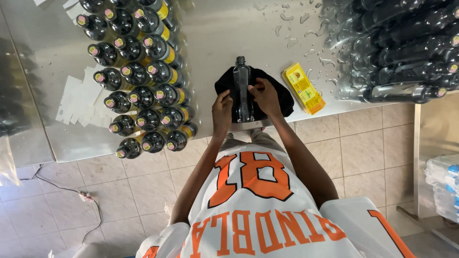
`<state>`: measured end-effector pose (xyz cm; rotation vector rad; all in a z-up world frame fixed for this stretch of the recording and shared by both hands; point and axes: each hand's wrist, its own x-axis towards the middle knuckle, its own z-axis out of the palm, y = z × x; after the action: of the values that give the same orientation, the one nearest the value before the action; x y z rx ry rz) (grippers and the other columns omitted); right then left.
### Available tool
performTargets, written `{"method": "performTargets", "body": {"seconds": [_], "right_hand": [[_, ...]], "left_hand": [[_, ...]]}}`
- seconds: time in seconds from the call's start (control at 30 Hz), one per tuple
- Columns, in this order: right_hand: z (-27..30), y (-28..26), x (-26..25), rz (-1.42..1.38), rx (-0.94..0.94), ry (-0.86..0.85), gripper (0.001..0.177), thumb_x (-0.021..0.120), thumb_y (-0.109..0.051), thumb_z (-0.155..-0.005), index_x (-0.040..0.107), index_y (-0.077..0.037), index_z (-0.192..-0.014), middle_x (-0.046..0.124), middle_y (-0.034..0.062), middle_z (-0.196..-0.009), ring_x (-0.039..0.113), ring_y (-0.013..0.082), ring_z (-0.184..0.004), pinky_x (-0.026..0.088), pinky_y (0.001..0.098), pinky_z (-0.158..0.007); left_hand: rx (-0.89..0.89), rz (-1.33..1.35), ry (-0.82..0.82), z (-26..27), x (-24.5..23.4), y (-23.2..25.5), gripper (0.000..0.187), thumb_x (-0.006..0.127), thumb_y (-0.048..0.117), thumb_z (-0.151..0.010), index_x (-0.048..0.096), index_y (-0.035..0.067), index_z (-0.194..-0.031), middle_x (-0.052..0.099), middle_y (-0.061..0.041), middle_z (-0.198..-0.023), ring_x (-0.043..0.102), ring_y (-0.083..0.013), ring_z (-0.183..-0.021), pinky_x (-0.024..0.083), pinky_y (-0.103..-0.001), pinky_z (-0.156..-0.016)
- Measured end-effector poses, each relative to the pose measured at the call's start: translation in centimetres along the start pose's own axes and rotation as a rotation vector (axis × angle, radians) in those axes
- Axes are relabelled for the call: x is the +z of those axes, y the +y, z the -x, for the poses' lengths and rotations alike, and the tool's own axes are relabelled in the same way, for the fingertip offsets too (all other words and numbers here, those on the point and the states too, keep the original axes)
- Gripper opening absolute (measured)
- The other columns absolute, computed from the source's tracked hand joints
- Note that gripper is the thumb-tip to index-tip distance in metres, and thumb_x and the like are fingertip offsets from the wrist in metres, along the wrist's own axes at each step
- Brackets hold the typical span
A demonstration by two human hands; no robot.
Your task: The person repeatedly picks up clear plastic bottles, wipes them with a black cloth, applies yellow labels, and places them on a stainless steel table. The process is repeated for multiple bottles throughout the clip.
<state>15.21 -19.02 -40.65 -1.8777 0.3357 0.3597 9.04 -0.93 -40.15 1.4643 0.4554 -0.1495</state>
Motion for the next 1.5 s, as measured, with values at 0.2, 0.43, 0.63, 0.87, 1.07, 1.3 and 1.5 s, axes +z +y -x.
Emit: {"method": "performTargets", "body": {"seconds": [0.2, 0.43, 0.63, 0.87, 1.07, 1.3, 1.5], "right_hand": [[0.6, 1.0, 1.2, -0.042, 0.100, -0.108, 0.056, 0.071, -0.048, -0.112, 0.063, -0.008, -0.151, 0.068, 0.0242, -0.138, 0.073, 0.0324, -0.120, 0.064, 0.0448, -0.097], [3.8, -2.8, 1.3, -0.160, 0.060, -0.156, 0.063, 0.081, -0.010, -0.099, 0.056, -0.008, -0.157, 0.066, 0.0267, -0.143, 0.065, 0.0404, -0.135, 0.055, 0.0535, -0.112], [4.1, -1.3, 2.0, 0.096, -0.173, 0.025, 0.063, 0.087, -0.004, -0.091, 0.064, -0.007, -0.150, 0.068, 0.0243, -0.132, 0.067, 0.0439, -0.125, 0.062, 0.0494, -0.102], [3.7, -1.4, 2.1, 0.231, -0.254, 0.048, 0.077, 0.088, -0.002, -0.087, 0.053, 0.004, -0.155, 0.061, 0.0285, -0.129, 0.063, 0.0478, -0.122, 0.062, 0.0529, -0.101], [2.6, 1.3, 0.8, 0.116, -0.109, -0.004, 0.084, 0.098, -0.030, -0.082, 0.059, -0.014, -0.155, 0.064, 0.0161, -0.131, 0.066, 0.0352, -0.121, 0.064, 0.0448, -0.099], [4.8, 0.4, -1.5, 0.156, -0.142, -0.008, 0.076, 0.076, -0.043, -0.106, 0.046, -0.007, -0.166, 0.059, 0.0201, -0.131, 0.063, 0.0316, -0.113, 0.060, 0.0436, -0.095], [4.3, -0.4, -0.8, 0.323, -0.175, -0.033, 0.087, 0.087, -0.040, -0.094, 0.047, -0.002, -0.161, 0.058, 0.0240, -0.132, 0.069, 0.0413, -0.115, 0.065, 0.0513, -0.094]], "left_hand": [[0.057, -0.045, -0.013, 0.3, 0.3, -0.1, 0.043, 0.055, 0.014, -0.112, 0.061, 0.005, -0.153, 0.055, -0.035, -0.156, 0.050, -0.0502, -0.150, 0.044, -0.063, -0.120], [0.076, -0.075, -0.003, 0.5, -0.1, -0.1, 0.043, 0.052, 0.014, -0.114, 0.061, 0.008, -0.155, 0.058, -0.033, -0.155, 0.050, -0.0496, -0.149, 0.046, -0.063, -0.120], [0.125, -0.064, -0.080, 0.6, 1.2, 0.2, 0.042, 0.051, 0.009, -0.116, 0.065, 0.015, -0.155, 0.065, -0.021, -0.154, 0.053, -0.0432, -0.149, 0.045, -0.062, -0.120], [0.176, -0.149, -0.089, 0.8, 1.3, 1.1, 0.043, 0.050, 0.008, -0.117, 0.061, 0.016, -0.158, 0.063, -0.018, -0.158, 0.051, -0.0378, -0.152, 0.041, -0.059, -0.125], [0.156, -0.118, -0.067, 0.2, 0.9, -2.1, 0.053, 0.052, 0.002, -0.115, 0.048, 0.012, -0.167, 0.051, -0.022, -0.167, 0.042, -0.0409, -0.158, 0.036, -0.055, -0.131], [0.094, -0.124, -0.033, -0.1, -1.2, -2.9, 0.059, 0.057, -0.013, -0.105, 0.056, 0.010, -0.159, 0.060, -0.018, -0.161, 0.049, -0.0367, -0.154, 0.045, -0.047, -0.127], [0.118, -0.133, 0.067, 0.2, -2.9, -4.0, 0.061, 0.058, -0.016, -0.101, 0.061, 0.013, -0.154, 0.067, -0.017, -0.152, 0.057, -0.0353, -0.147, 0.052, -0.045, -0.120]]}}
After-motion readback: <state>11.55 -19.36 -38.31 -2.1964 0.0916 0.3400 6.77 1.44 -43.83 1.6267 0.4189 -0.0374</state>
